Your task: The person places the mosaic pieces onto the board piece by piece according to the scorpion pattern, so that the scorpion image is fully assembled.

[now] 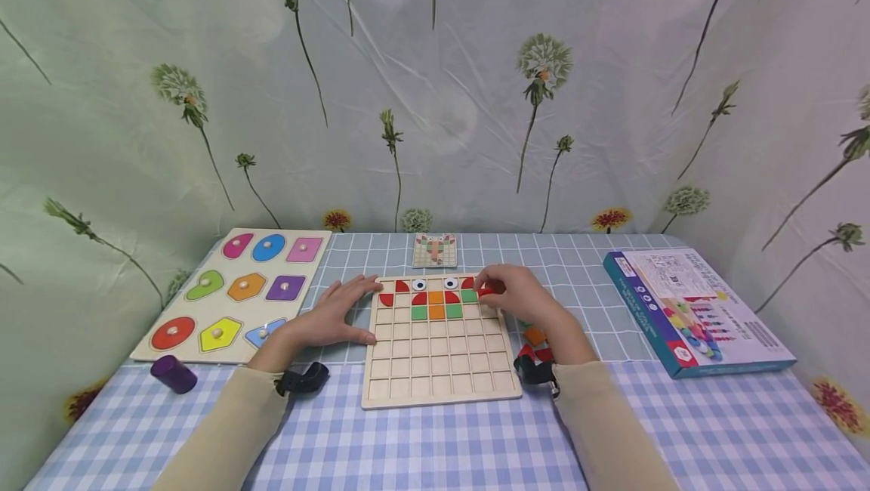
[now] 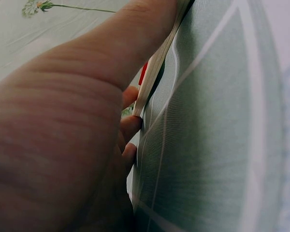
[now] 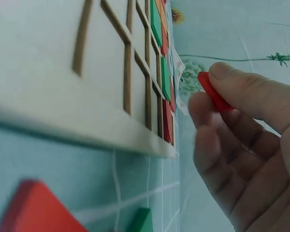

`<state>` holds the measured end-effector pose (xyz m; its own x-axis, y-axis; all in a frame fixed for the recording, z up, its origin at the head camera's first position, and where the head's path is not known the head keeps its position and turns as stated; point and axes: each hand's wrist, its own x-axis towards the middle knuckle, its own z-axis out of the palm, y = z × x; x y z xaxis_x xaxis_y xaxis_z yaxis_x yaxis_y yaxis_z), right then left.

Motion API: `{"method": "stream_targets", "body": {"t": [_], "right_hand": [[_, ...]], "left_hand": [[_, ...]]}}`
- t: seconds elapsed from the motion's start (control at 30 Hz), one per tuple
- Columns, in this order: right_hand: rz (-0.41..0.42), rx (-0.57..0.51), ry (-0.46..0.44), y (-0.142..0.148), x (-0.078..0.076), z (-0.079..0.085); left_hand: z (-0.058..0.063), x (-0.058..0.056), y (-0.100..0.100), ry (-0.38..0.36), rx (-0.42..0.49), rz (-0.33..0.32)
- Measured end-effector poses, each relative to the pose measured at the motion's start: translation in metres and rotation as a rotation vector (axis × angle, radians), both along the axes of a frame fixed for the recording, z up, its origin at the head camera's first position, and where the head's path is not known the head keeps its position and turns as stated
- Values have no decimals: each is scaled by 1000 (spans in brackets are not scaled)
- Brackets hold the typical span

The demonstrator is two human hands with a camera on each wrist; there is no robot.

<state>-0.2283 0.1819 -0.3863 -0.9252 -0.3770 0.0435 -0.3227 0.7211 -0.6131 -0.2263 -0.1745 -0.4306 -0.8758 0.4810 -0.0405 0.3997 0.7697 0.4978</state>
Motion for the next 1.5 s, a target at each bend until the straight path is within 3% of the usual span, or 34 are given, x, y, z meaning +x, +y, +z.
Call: {"method": "stream_targets", "body": {"t": [0.17,0.47,0.9,1.23,1.5], "right_hand": [[8,-25,25,-8,2,-2],[94,-99,-2,-23,2,-8],[137,-81,52,-45,10,-9],[178,-84,21,-62,21,-10],[232,-80,60,-68,23,-15]], "left_hand": [[1,0,1,-4,-2,-2],[2,0,0,-5,-5,4],[3,1,1,-10,-4,4],[3,1,1,-9,2,2],[3,1,1,-7,1,1]]}}
